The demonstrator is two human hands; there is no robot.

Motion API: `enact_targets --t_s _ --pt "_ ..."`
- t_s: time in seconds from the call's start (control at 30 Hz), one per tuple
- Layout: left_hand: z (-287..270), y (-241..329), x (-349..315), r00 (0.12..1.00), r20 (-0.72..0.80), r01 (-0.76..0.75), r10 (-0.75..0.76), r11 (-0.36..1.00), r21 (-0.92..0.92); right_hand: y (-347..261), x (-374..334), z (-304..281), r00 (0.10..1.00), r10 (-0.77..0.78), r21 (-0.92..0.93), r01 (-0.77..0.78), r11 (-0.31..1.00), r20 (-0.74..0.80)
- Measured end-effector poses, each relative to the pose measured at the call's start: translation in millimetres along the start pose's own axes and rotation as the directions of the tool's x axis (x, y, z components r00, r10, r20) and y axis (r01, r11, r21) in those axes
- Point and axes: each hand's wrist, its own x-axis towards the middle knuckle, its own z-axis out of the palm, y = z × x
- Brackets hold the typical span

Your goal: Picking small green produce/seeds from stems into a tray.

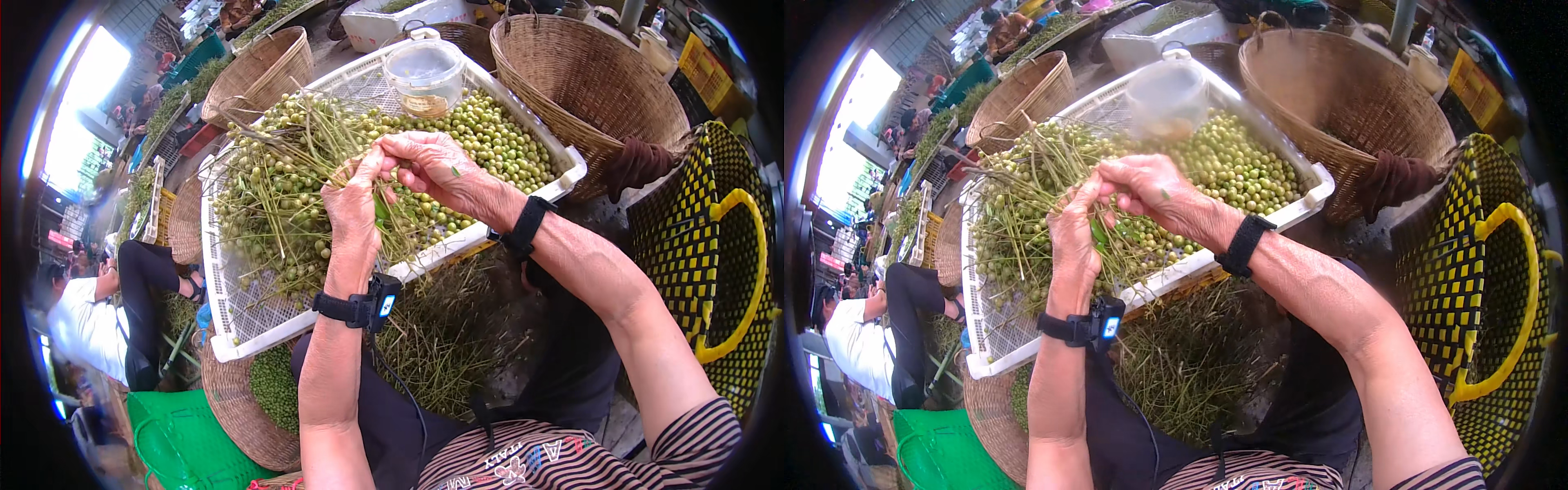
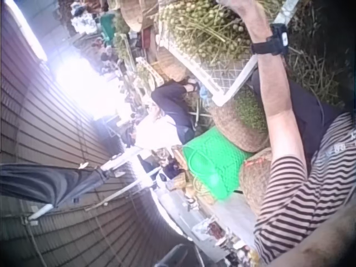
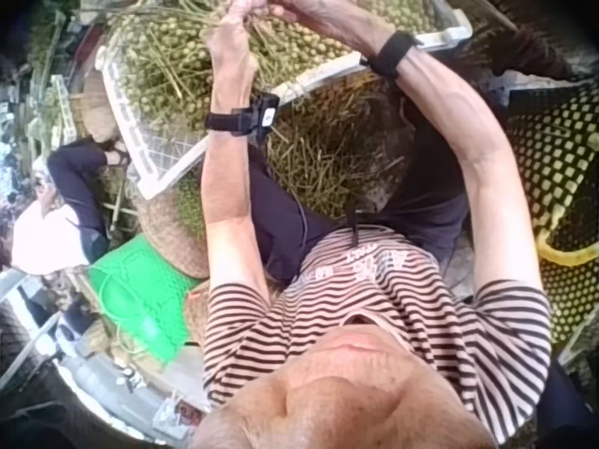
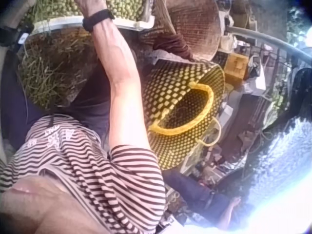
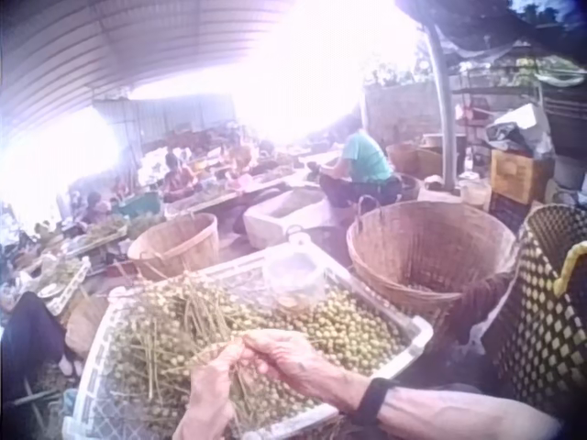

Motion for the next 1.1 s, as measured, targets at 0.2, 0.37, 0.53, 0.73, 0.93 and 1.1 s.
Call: enact_targets --t_s 0.2,0.37,0.53,0.73,0.93,1.1 --pt "0.1 -10.8 0.2 0.996 -0.055 -0.07 0.071 0.997 0.018 9.6 0.6 4.5 0.965 -0.177 -0.343 0.102 0.934 -0.195" --pt "-1.8 -20.9 2.6 0.999 0.005 -0.043 0.043 0.993 -0.112 15.0 9.3 -10.9 0.966 -0.077 -0.176 0.033 0.984 -0.247" --pt "-30.4 0.4 18.9 0.997 -0.016 -0.079 0.077 0.972 -0.219 9.0 19.9 -51.7 0.928 -0.215 -0.73 -0.082 0.678 -0.304" --pt "-52.8 15.0 22.9 1.0 -0.002 0.008 -0.009 0.934 -0.357 -4.6 3.0 -35.9 0.873 -0.482 -0.898 0.27 0.347 0.077" --pt "-49.5 15.7 20.4 0.999 0.037 -0.022 0.038 0.93 -0.367 -8.6 -23.6 0.3 0.981 0.027 -0.673 0.112 0.731 0.193" --pt "-40.0 13.5 19.2 0.997 0.056 -0.034 0.059 0.927 -0.373 7.8 -18.2 7.4 0.997 -0.003 -0.484 0.039 0.874 0.075"
